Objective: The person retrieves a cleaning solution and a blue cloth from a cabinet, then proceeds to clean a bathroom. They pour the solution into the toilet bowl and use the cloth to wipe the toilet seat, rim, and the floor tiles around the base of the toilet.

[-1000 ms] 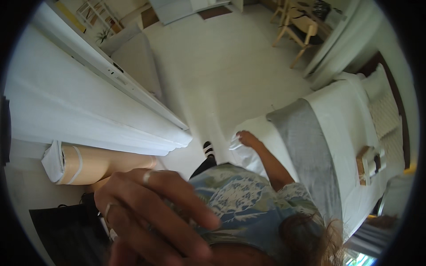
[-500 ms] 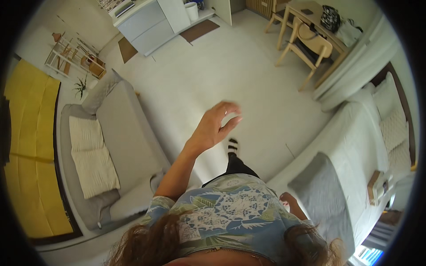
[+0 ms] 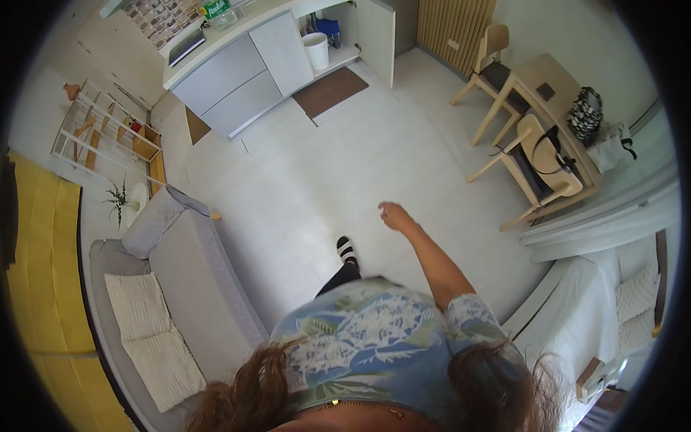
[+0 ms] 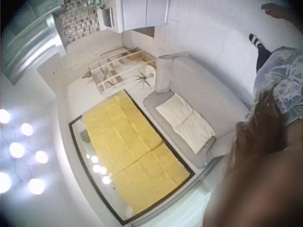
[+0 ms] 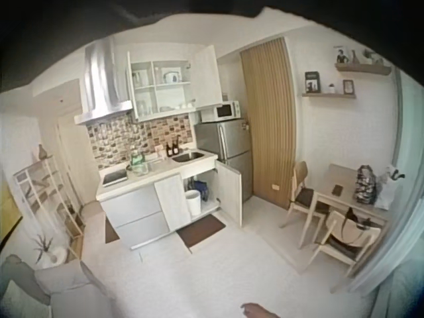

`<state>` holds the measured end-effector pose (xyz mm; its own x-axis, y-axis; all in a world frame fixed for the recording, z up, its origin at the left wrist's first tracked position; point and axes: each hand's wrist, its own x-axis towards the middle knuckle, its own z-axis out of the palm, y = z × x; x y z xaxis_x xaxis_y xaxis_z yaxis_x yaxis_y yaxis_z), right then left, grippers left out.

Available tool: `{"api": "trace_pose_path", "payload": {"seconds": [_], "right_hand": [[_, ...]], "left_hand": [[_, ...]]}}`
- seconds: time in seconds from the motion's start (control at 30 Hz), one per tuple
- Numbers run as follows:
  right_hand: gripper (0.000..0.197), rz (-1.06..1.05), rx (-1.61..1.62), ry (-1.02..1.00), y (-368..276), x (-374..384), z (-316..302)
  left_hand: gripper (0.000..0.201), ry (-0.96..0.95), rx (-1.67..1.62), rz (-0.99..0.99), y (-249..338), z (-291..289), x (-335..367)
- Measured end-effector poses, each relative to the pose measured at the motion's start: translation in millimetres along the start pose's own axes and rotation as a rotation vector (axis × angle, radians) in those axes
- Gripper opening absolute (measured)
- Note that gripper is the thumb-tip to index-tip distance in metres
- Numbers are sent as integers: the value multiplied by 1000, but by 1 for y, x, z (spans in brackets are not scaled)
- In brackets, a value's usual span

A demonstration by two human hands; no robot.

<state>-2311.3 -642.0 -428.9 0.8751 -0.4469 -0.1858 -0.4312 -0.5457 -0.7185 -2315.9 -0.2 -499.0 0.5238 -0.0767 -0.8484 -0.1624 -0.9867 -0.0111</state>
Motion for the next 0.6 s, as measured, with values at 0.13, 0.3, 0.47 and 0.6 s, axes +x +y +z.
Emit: {"api": "trace_pose_path", "payload": {"seconds": [0.13, 0.3, 0.47, 0.6], "right_hand": [[19, 76, -7, 4, 25, 87, 0], [18, 185, -307, -310, 128, 141, -61], [34, 454, -369, -553, 206, 243, -155], [44, 365, -588, -396, 245, 369, -216]], "left_hand": [[18, 61, -75, 108, 105, -106, 98], [25, 674, -10, 601, 329, -358, 275], [30, 713, -421, 724, 584, -612, 331], [51, 854, -322, 930, 723, -723, 355]]}}
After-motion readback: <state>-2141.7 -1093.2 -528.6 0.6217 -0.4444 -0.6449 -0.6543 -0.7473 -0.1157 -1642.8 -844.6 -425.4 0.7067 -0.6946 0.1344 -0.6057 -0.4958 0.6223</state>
